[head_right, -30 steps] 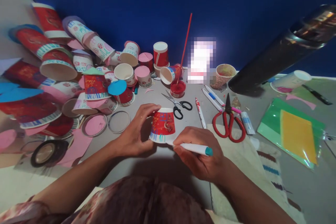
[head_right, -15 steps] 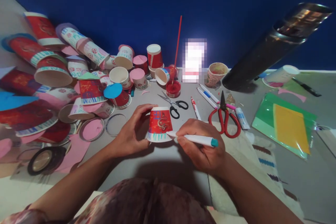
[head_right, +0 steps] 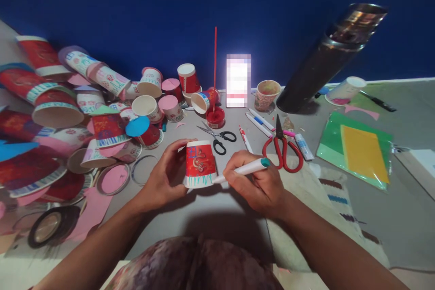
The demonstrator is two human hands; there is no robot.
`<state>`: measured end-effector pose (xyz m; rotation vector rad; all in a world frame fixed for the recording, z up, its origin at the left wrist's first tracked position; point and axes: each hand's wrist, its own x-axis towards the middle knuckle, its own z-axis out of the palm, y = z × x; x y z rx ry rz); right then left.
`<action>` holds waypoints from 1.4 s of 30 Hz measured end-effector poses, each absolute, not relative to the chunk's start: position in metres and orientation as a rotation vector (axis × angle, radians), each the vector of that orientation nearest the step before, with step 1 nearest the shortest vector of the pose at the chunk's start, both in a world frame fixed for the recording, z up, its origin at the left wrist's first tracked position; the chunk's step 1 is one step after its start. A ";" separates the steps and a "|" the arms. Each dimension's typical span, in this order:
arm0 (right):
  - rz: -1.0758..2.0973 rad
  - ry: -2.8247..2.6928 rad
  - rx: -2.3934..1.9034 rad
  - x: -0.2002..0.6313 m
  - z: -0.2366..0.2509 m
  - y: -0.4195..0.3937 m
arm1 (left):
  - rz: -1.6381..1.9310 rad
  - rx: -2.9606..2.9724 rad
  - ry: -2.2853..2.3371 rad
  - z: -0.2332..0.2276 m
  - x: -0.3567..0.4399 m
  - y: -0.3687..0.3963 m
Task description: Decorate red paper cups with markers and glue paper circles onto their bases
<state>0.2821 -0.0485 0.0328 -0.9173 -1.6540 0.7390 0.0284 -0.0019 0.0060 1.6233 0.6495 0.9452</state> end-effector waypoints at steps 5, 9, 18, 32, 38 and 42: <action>0.716 -1.448 -0.905 0.281 0.022 -0.048 | 0.958 1.552 0.660 0.000 0.026 0.000; 0.757 -1.469 -0.942 0.280 0.022 -0.046 | 0.972 1.497 0.699 0.000 0.027 -0.001; 0.739 -1.932 -1.101 0.284 0.023 -0.034 | 0.896 1.412 0.568 0.001 0.033 -0.006; 0.559 -2.054 -1.089 0.287 0.030 -0.037 | 0.790 2.024 0.807 0.027 0.020 -0.004; 0.600 -1.948 -0.767 0.281 0.046 -0.050 | 0.888 2.088 0.844 0.021 0.022 -0.002; 0.533 -1.976 -0.727 0.274 0.050 -0.050 | 0.897 2.101 0.836 0.019 0.022 -0.002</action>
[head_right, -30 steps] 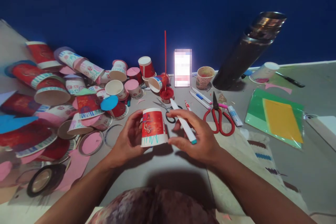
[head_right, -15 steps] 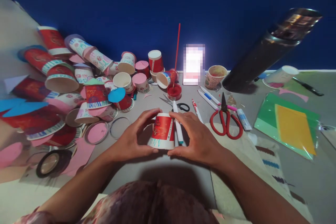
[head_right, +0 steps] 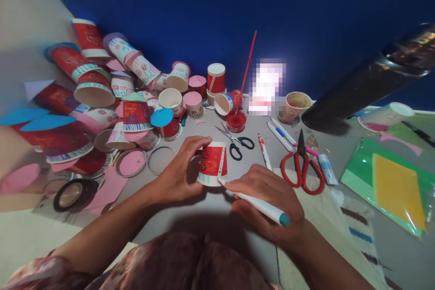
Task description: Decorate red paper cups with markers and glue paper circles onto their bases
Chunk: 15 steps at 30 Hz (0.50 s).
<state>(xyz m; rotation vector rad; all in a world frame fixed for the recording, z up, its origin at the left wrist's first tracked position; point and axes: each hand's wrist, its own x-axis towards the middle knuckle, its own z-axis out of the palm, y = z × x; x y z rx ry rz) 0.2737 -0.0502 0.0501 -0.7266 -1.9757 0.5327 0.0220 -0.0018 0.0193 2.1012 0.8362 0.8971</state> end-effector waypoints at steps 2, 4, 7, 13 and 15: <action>0.507 -1.965 -0.734 0.271 0.051 -0.049 | 0.893 2.102 0.836 0.019 0.023 -0.002; 0.483 -1.998 -0.758 0.270 0.052 -0.048 | 0.905 2.108 0.825 0.019 0.023 -0.003; 0.477 -2.079 -0.802 0.268 0.052 -0.048 | 0.914 2.118 0.810 0.018 0.024 -0.003; 0.472 -2.055 -0.777 0.268 0.051 -0.050 | 0.888 2.109 0.818 0.019 0.024 -0.004; 0.488 -2.042 -0.793 0.269 0.052 -0.051 | 0.899 2.077 0.822 0.019 0.024 -0.004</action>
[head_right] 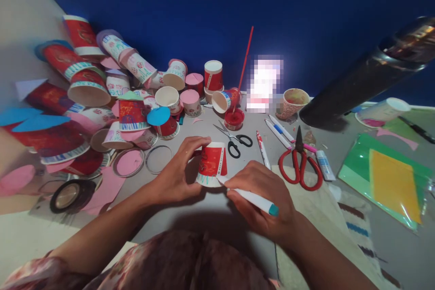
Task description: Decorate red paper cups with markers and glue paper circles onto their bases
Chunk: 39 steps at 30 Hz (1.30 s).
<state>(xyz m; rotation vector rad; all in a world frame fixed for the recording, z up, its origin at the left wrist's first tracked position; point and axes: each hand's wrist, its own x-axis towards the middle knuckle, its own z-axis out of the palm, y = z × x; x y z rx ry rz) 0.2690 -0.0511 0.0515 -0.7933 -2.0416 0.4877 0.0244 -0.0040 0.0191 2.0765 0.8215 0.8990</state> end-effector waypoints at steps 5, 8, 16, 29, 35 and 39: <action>0.501 -1.967 -0.831 0.270 0.051 -0.050 | 0.919 1.994 0.783 0.017 0.026 -0.004; 0.557 -1.975 -0.797 0.271 0.052 -0.050 | 0.912 1.983 0.779 0.015 0.026 -0.004; 0.581 -1.928 -0.805 0.274 0.051 -0.051 | 0.914 1.820 0.788 0.018 0.027 -0.005; 0.683 -1.766 -0.780 0.280 0.041 -0.048 | 0.936 1.459 0.611 0.010 0.032 -0.007; 0.703 -1.720 -0.795 0.281 0.041 -0.046 | 0.914 1.386 0.647 0.005 0.031 -0.009; 0.668 -1.594 -0.831 0.284 0.035 -0.048 | 0.930 1.357 0.638 0.004 0.032 -0.008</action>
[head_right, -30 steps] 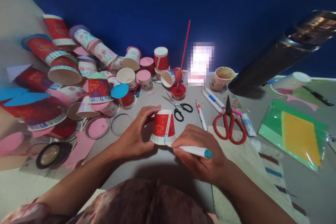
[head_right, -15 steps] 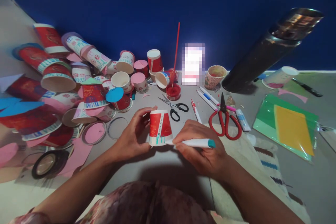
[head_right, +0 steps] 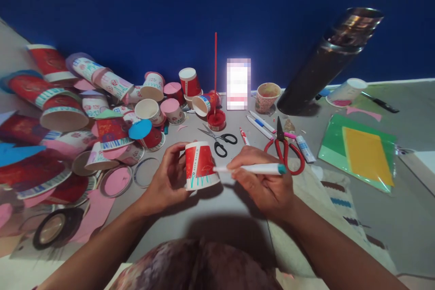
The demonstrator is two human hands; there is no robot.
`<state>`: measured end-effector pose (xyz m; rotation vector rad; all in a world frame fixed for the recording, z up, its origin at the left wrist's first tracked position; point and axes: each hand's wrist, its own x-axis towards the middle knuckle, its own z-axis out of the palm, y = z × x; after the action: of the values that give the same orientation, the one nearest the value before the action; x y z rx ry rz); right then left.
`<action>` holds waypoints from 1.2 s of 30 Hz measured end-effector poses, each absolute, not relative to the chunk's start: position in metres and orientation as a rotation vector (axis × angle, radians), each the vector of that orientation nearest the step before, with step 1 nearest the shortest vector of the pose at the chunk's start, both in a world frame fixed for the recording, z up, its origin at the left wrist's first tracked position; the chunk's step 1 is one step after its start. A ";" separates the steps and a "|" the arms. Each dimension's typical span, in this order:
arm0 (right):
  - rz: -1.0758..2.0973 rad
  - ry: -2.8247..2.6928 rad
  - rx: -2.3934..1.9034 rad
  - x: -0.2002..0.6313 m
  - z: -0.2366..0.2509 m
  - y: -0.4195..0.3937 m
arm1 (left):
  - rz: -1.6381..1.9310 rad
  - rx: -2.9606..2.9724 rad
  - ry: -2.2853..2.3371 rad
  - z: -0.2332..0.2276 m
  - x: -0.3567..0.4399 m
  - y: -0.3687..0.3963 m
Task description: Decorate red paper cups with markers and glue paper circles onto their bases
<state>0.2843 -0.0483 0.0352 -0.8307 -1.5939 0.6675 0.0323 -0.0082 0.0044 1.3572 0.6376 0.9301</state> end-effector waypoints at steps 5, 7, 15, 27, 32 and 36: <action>0.505 -1.737 -1.004 0.283 0.033 -0.045 | 0.967 1.350 0.622 0.008 0.034 -0.007; 0.492 -1.875 -1.030 0.282 0.032 -0.041 | 0.946 1.346 0.628 0.009 0.035 -0.008; 0.535 -2.092 -1.039 0.285 0.022 -0.031 | 0.860 1.440 0.587 0.007 0.029 -0.007; 0.531 -1.934 -0.993 0.285 0.036 -0.038 | 0.696 1.976 0.883 0.031 0.021 -0.003; 0.504 -1.894 -0.862 0.278 0.050 -0.052 | 0.734 1.984 0.908 0.029 0.024 -0.004; 0.557 -1.923 -0.851 0.271 0.051 -0.053 | 0.766 2.008 0.906 0.028 0.025 -0.005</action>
<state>0.2713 -0.0529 0.0505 -0.8512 -1.9234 0.5571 0.0252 -0.0054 0.0278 2.0076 0.9059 0.7661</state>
